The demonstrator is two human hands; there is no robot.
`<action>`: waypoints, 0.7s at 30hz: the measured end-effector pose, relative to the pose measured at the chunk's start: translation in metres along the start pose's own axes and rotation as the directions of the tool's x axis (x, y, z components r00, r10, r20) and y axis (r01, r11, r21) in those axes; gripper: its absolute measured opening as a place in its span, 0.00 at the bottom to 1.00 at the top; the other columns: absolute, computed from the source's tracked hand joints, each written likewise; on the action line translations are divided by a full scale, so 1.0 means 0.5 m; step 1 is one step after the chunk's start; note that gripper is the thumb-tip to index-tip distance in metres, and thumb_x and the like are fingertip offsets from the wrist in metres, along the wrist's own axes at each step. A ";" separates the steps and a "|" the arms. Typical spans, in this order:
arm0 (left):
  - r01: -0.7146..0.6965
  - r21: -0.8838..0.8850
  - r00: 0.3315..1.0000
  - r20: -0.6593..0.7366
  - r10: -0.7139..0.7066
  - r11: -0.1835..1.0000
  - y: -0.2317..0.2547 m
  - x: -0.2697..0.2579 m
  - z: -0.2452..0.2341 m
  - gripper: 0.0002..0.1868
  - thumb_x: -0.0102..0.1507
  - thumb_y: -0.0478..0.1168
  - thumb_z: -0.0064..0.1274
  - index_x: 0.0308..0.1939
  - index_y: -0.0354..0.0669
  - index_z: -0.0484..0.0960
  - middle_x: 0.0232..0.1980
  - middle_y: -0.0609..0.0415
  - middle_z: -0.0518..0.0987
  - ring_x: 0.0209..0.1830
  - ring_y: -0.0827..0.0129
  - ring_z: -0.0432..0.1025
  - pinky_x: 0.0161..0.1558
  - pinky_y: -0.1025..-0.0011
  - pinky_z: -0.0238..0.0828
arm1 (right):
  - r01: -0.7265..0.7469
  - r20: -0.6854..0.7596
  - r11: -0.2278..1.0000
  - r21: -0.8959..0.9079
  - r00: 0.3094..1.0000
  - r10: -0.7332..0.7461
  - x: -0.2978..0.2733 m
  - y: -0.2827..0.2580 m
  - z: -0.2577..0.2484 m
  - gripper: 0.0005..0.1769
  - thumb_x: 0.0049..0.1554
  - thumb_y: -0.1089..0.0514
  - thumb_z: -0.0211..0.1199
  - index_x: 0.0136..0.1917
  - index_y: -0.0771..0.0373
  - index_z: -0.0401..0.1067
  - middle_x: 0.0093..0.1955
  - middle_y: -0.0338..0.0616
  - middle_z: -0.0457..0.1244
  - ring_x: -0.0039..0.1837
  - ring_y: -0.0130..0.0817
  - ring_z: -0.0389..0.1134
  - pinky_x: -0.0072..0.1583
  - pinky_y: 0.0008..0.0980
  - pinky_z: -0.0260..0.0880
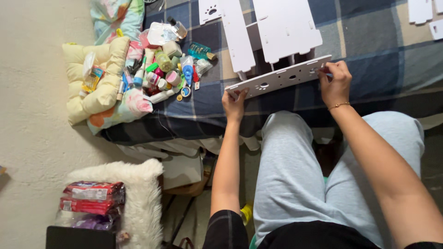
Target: The person assembles a white flat-pack furniture unit by hand, inserting pre-cut panels into slots and stacking them to form a box-like structure. The person handles multiple panels and aligns them to build the unit.
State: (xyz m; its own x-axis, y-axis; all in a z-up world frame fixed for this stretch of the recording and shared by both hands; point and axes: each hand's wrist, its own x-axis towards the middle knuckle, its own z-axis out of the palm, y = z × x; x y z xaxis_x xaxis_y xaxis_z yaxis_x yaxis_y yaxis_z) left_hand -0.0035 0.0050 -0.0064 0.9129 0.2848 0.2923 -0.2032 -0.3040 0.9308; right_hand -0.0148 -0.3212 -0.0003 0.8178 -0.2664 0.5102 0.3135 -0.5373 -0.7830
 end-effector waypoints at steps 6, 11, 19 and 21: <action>-0.005 -0.160 0.998 0.058 0.014 0.987 0.003 -0.006 0.002 0.15 0.59 0.36 0.68 0.34 0.41 0.73 0.33 0.63 0.73 0.33 0.80 0.68 0.37 0.79 0.67 | 0.001 -0.002 1.000 0.010 1.000 -0.001 -0.004 -0.002 -0.003 0.08 0.61 0.71 0.72 0.53 0.71 0.75 0.52 0.52 0.63 0.51 0.43 0.72 0.50 0.32 0.80; -0.037 -0.096 0.997 0.057 0.042 0.995 0.015 -0.010 -0.003 0.13 0.60 0.35 0.68 0.34 0.39 0.75 0.33 0.62 0.74 0.33 0.81 0.67 0.36 0.79 0.65 | 0.024 0.001 0.999 -0.036 1.000 -0.024 -0.008 -0.004 -0.003 0.08 0.61 0.72 0.71 0.53 0.72 0.75 0.53 0.52 0.63 0.52 0.42 0.73 0.53 0.31 0.81; -0.028 -0.106 0.997 0.069 0.035 0.994 0.027 -0.016 -0.005 0.11 0.61 0.34 0.67 0.36 0.40 0.77 0.34 0.63 0.74 0.34 0.81 0.67 0.37 0.80 0.65 | 0.021 -0.002 1.000 -0.013 1.000 -0.021 -0.009 -0.002 -0.002 0.07 0.61 0.71 0.71 0.52 0.73 0.74 0.53 0.52 0.63 0.52 0.43 0.73 0.53 0.31 0.81; -0.022 -0.120 0.997 0.070 0.030 0.992 0.026 -0.015 -0.005 0.12 0.60 0.34 0.67 0.36 0.40 0.76 0.34 0.63 0.74 0.34 0.81 0.67 0.38 0.80 0.66 | 0.019 -0.004 1.000 -0.013 1.000 -0.019 -0.009 -0.001 -0.001 0.07 0.62 0.70 0.71 0.52 0.72 0.74 0.53 0.52 0.63 0.52 0.42 0.73 0.53 0.31 0.81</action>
State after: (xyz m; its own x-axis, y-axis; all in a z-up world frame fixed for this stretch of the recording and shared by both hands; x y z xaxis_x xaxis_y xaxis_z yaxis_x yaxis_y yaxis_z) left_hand -0.0139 0.0010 0.0041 0.9290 0.2107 0.3042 -0.2640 -0.1984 0.9439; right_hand -0.0187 -0.3201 -0.0021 0.8097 -0.2595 0.5264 0.3228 -0.5523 -0.7687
